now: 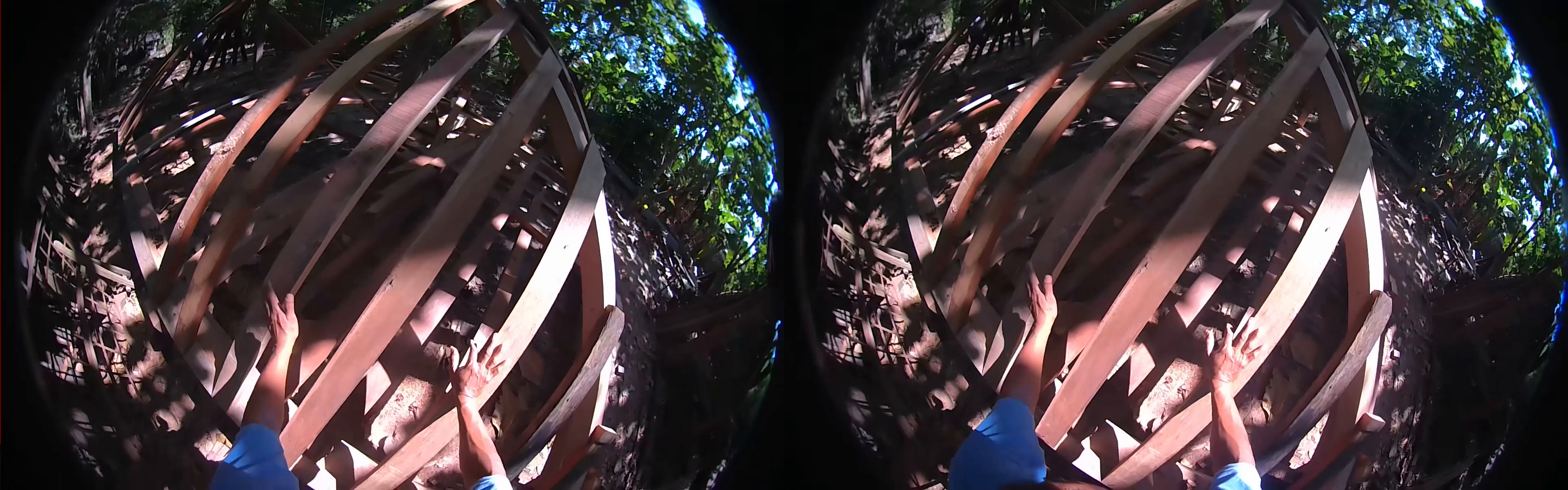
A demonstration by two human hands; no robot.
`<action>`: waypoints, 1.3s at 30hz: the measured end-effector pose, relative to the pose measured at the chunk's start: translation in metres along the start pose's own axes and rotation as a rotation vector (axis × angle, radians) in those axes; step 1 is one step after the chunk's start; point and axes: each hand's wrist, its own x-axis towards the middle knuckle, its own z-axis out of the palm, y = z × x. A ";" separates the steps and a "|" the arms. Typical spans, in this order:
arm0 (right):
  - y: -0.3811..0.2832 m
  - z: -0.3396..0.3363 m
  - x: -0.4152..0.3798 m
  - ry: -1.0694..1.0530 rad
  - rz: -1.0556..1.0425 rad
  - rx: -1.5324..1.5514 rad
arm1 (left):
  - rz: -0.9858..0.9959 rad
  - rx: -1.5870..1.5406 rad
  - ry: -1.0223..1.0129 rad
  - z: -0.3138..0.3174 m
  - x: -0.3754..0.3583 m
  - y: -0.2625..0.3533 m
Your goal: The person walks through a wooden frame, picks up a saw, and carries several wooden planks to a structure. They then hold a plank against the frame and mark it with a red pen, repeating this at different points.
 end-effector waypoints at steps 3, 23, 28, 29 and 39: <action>0.002 -0.007 -0.004 -0.008 -0.006 0.017 | -0.160 0.216 -0.312 -0.128 -0.167 -0.038; -0.002 -0.205 -0.521 -1.335 -0.126 0.260 | -1.383 0.032 -0.336 -0.579 -0.531 -0.038; -0.006 -0.227 -0.539 -1.785 -0.581 0.493 | -1.090 -0.354 -0.441 -0.518 -0.495 -0.054; -0.005 -0.227 -0.523 -1.660 -0.428 0.592 | -1.093 -0.406 -0.444 -0.516 -0.483 -0.033; 0.077 -0.159 -0.435 -1.257 0.332 1.056 | -1.223 0.155 -0.620 -0.609 -0.583 -0.118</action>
